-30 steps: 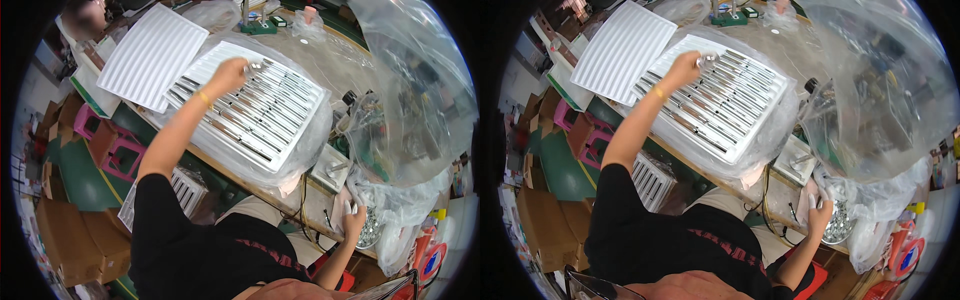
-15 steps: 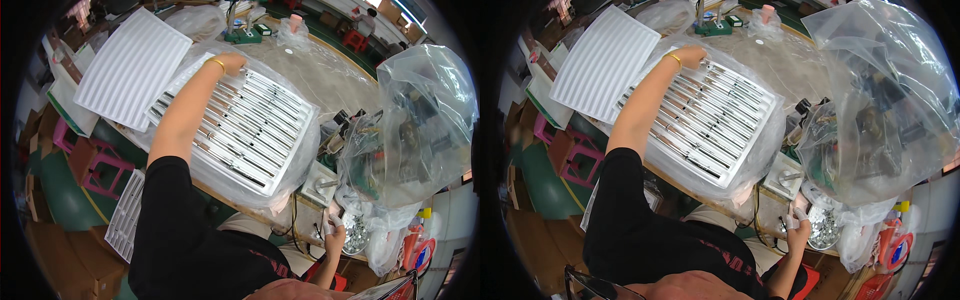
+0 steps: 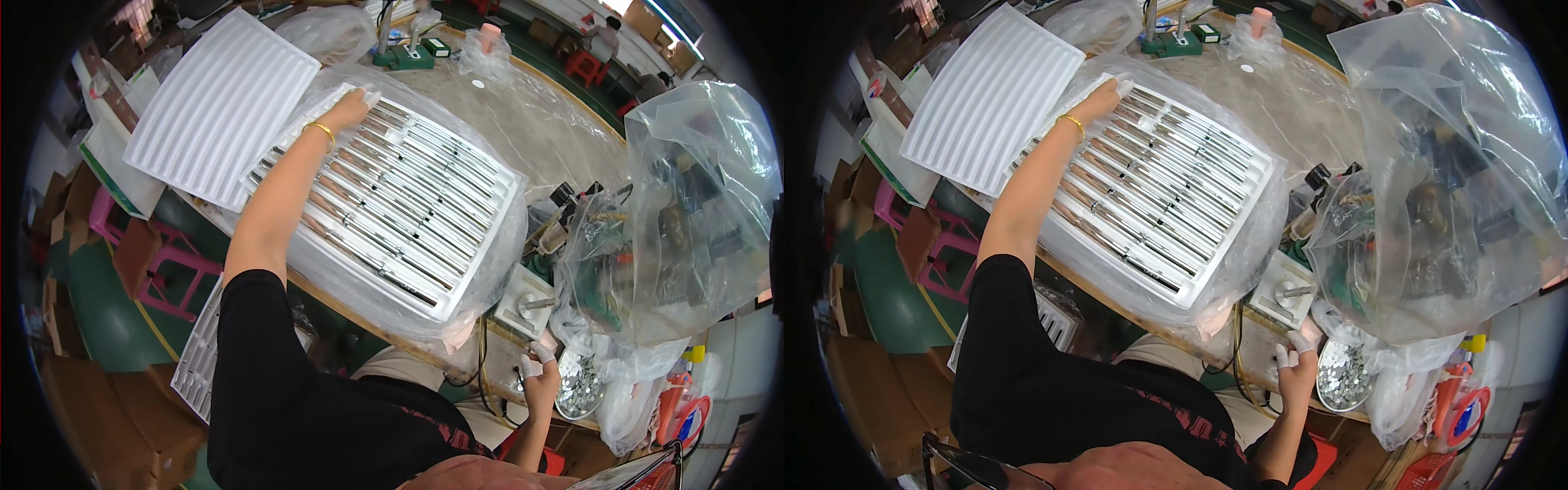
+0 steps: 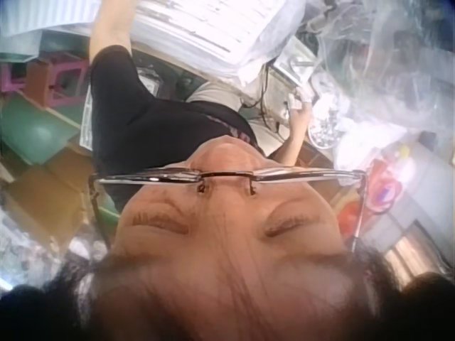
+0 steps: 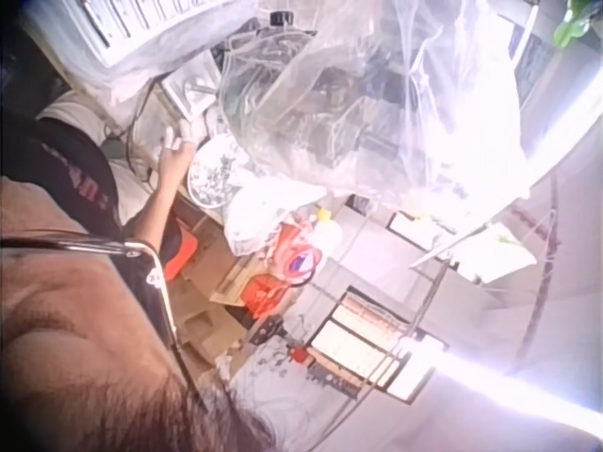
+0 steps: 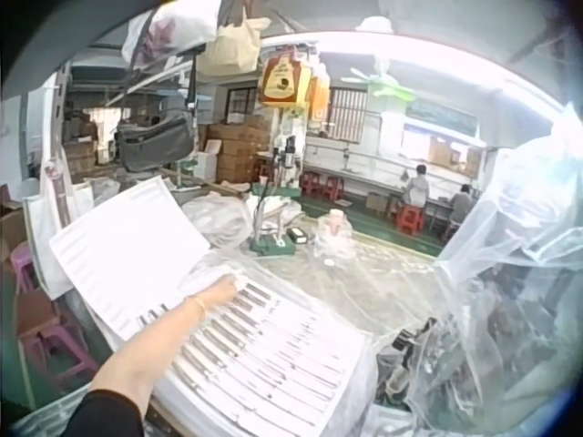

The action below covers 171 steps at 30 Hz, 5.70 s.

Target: Assembling industrial metal handles by inserting plastic plugs and applying adhesive.

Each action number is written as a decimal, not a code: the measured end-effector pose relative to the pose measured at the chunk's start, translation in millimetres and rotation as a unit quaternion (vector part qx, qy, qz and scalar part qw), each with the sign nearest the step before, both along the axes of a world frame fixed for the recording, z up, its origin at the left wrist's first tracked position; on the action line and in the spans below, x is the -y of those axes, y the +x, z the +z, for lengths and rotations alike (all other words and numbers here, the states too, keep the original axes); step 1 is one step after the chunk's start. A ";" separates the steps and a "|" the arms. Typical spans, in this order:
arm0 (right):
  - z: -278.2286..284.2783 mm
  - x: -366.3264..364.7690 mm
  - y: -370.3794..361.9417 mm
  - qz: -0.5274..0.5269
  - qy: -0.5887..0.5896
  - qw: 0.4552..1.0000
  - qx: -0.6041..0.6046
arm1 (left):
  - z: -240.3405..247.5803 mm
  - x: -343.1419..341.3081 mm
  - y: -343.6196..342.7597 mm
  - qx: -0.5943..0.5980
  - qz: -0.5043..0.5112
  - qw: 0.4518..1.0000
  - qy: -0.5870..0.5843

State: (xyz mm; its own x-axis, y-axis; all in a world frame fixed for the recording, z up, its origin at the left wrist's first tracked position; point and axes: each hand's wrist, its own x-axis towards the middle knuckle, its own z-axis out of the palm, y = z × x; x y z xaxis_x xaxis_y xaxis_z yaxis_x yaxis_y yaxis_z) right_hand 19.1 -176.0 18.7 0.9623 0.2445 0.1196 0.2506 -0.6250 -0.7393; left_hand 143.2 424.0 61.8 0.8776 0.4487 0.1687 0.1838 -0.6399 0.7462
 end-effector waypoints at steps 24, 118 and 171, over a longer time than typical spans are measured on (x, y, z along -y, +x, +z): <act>32.2 -152.8 -14.4 0.117 0.261 0.906 -0.311 | -6.7 -41.9 17.3 0.088 0.050 0.982 -0.158; -114.8 -380.5 -150.9 0.621 -0.010 0.625 -0.473 | -123.5 99.2 -716.9 0.156 0.726 0.652 -0.151; -53.2 -57.6 -89.9 0.278 0.069 0.875 -0.391 | -103.3 107.0 -408.4 0.296 0.384 0.870 0.087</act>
